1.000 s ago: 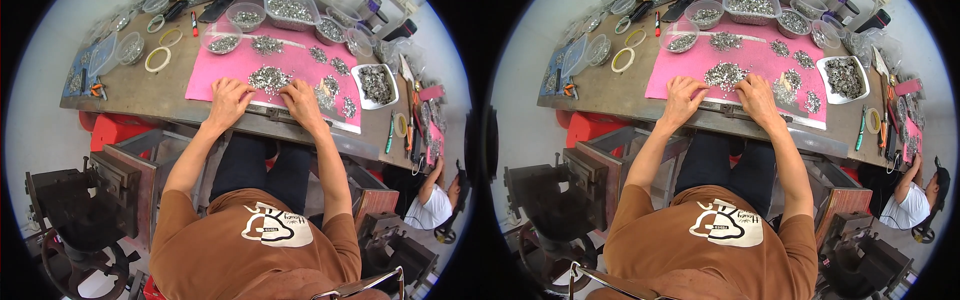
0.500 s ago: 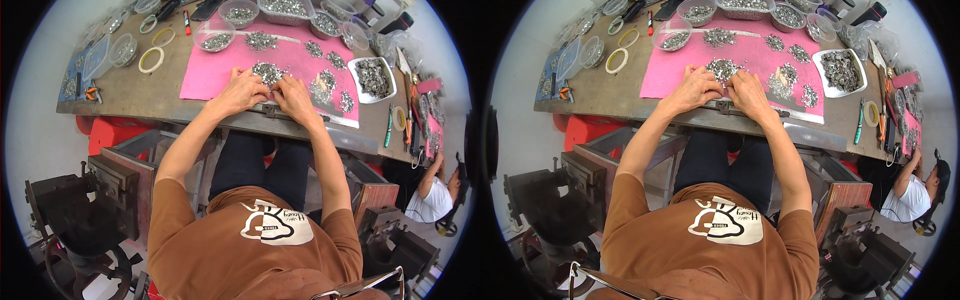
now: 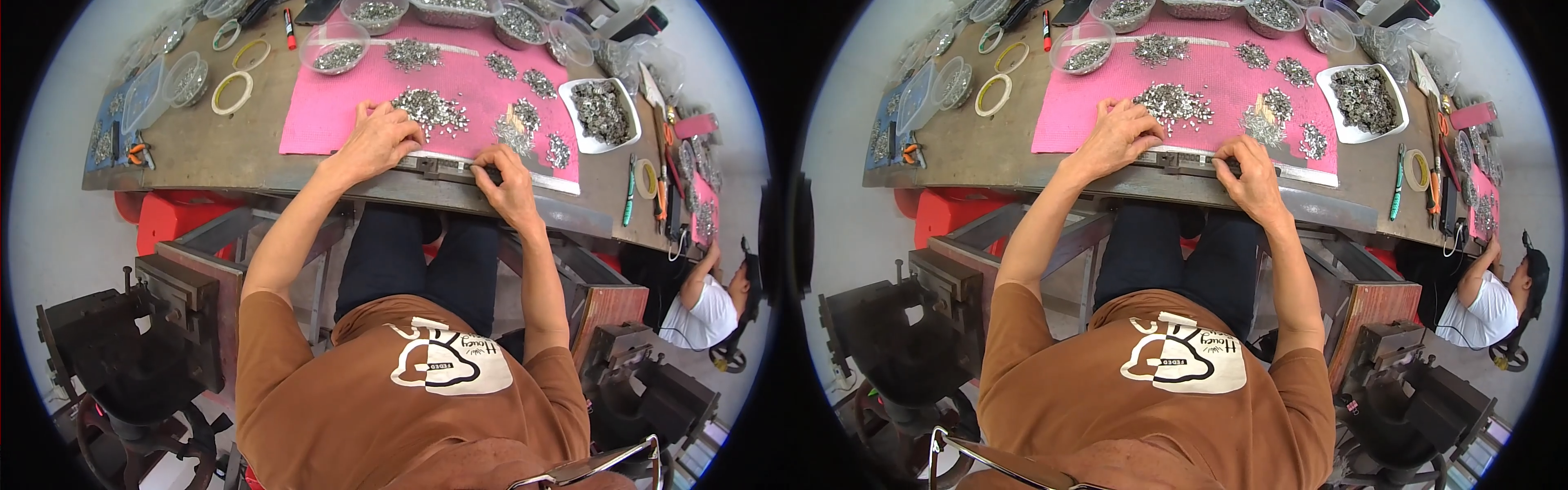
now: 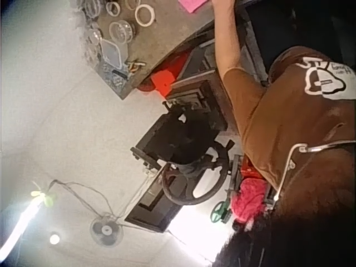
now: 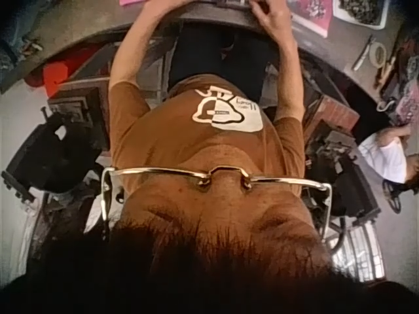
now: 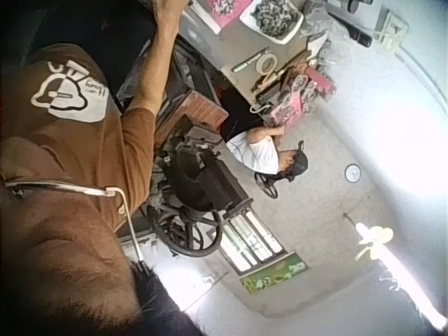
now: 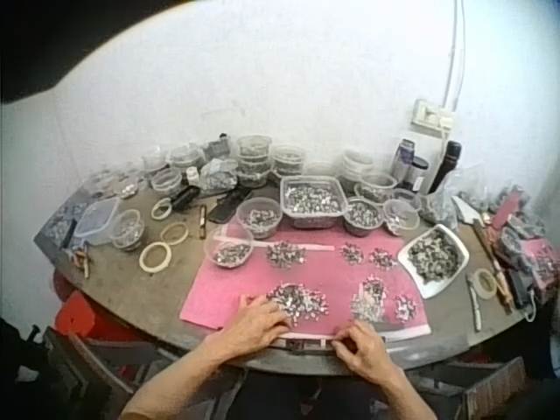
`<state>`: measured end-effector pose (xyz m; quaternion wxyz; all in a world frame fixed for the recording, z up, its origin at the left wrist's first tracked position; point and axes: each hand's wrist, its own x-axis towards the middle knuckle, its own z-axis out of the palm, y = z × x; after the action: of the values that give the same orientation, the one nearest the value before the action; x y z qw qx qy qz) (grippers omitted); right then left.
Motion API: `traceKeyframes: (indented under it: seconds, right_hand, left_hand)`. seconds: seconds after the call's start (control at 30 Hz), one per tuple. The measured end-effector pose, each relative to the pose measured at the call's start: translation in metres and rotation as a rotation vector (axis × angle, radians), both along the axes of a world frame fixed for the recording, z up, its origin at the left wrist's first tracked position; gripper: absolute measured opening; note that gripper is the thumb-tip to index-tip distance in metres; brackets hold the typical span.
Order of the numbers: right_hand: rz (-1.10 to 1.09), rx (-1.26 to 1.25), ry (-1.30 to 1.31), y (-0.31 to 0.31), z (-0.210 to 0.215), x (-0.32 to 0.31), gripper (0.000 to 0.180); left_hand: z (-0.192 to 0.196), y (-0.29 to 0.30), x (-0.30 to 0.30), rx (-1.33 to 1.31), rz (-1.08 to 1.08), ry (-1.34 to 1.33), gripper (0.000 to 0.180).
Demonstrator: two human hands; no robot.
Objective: The person places small metal pieces into a metal track by hand. The person then inserts the metal track into a manual press machine and turns the wheel to press the pieces.
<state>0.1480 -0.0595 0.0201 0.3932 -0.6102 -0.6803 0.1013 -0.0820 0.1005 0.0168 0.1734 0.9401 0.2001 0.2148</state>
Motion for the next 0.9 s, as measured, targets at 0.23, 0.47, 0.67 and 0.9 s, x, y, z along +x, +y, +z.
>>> traceKeyframes:
  seconds: [0.23,0.47,0.67,0.9]
  right_hand:
    - [0.015,0.074,-0.172,-0.001,-0.001,-0.003,0.016]
    - [0.051,0.195,-0.339,-0.007,-0.003,-0.004,0.016]
    - [-0.004,0.147,-0.187,0.027,0.002,-0.002,0.009]
    - [-0.049,0.03,-0.279,0.056,-0.008,-0.005,0.011]
  left_hand:
    - [0.002,-0.002,-0.005,-0.059,0.073,0.0,0.011]
    - [0.0,-0.006,-0.008,-0.001,0.093,-0.004,0.01]
    - [0.006,-0.008,-0.004,-0.055,0.137,0.04,0.008]
    - [0.0,-0.011,-0.004,0.036,0.149,0.012,0.009]
